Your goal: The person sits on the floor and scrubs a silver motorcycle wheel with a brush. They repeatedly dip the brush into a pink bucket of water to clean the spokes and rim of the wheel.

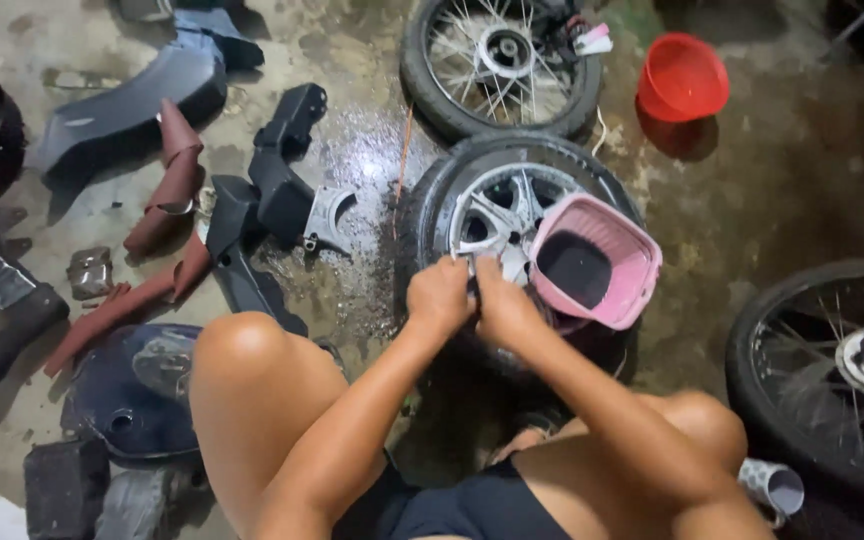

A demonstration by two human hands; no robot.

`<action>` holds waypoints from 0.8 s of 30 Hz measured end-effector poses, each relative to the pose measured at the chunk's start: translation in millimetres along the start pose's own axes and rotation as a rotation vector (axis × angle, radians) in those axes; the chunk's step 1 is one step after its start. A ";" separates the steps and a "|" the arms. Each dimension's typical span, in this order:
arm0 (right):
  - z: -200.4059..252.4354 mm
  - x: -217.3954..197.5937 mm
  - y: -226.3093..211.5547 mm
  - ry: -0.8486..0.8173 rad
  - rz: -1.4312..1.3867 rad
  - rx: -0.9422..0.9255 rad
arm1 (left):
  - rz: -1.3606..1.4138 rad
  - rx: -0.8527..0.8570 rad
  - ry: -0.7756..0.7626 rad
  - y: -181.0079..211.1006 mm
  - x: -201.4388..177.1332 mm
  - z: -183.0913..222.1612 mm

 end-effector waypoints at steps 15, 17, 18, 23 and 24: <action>-30.4 6.9 23.3 0.135 0.962 -0.316 | 0.009 0.094 0.260 10.9 14.3 10.0; 2.0 42.2 11.2 0.057 0.982 -0.357 | -0.010 0.071 0.135 11.8 12.3 27.6; -6.1 33.2 18.8 0.055 1.072 -0.363 | -0.021 0.103 0.099 25.0 2.9 0.1; -27.4 16.4 25.4 -0.013 1.294 -0.436 | 0.007 0.060 0.166 10.6 -4.4 10.1; -29.2 10.7 28.8 -0.053 1.348 -0.449 | 0.033 0.117 0.109 19.8 -9.0 -0.4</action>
Point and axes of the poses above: each hand's wrist, its own z-axis away from the middle knuckle, its own x-axis out of the palm, y = z × x, the point moved 9 cm from there along -z, towards the middle knuckle, and after that the axes turned 14 degrees about -x, right-handed, at the moved point
